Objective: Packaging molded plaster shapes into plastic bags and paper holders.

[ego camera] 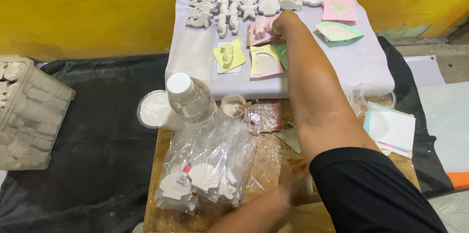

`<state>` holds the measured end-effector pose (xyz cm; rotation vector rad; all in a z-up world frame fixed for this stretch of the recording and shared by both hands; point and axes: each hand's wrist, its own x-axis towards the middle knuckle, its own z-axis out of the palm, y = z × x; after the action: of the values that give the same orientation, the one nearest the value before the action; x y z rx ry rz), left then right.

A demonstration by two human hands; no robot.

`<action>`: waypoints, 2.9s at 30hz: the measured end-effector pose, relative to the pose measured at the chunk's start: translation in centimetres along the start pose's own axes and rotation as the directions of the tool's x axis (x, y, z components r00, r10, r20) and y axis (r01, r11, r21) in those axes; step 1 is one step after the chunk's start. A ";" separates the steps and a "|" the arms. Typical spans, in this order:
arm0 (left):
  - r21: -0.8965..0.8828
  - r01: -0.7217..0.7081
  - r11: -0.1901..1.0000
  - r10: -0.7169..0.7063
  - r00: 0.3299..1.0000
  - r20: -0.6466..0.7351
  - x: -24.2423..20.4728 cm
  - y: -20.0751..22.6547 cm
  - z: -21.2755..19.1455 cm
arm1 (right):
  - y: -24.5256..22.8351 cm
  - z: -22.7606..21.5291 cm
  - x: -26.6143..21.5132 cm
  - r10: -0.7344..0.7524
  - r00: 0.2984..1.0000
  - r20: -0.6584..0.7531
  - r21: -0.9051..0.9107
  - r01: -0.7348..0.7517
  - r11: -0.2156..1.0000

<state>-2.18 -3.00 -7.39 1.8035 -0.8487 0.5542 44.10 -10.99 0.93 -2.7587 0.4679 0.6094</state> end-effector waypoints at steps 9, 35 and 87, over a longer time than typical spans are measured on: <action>0.005 -0.006 1.000 0.006 0.999 0.042 -0.9 -0.8 0.7 | -0.5 -0.3 -3.8 0.071 0.991 -0.114 0.102 -0.059 0.993; 0.089 0.044 0.995 -0.035 0.994 -0.101 2.2 1.5 -0.7 | 27.9 -4.7 -37.3 -0.280 0.723 -0.632 0.180 0.488 0.854; -0.024 0.152 0.988 -0.154 0.984 -0.095 1.6 0.0 0.4 | 39.0 8.6 -30.7 0.095 0.881 -0.463 0.414 0.120 0.902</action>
<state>-1.20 -3.84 -6.42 1.7942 -0.6413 0.5289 0.30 -35.86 -0.53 -2.4448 0.6008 -0.1856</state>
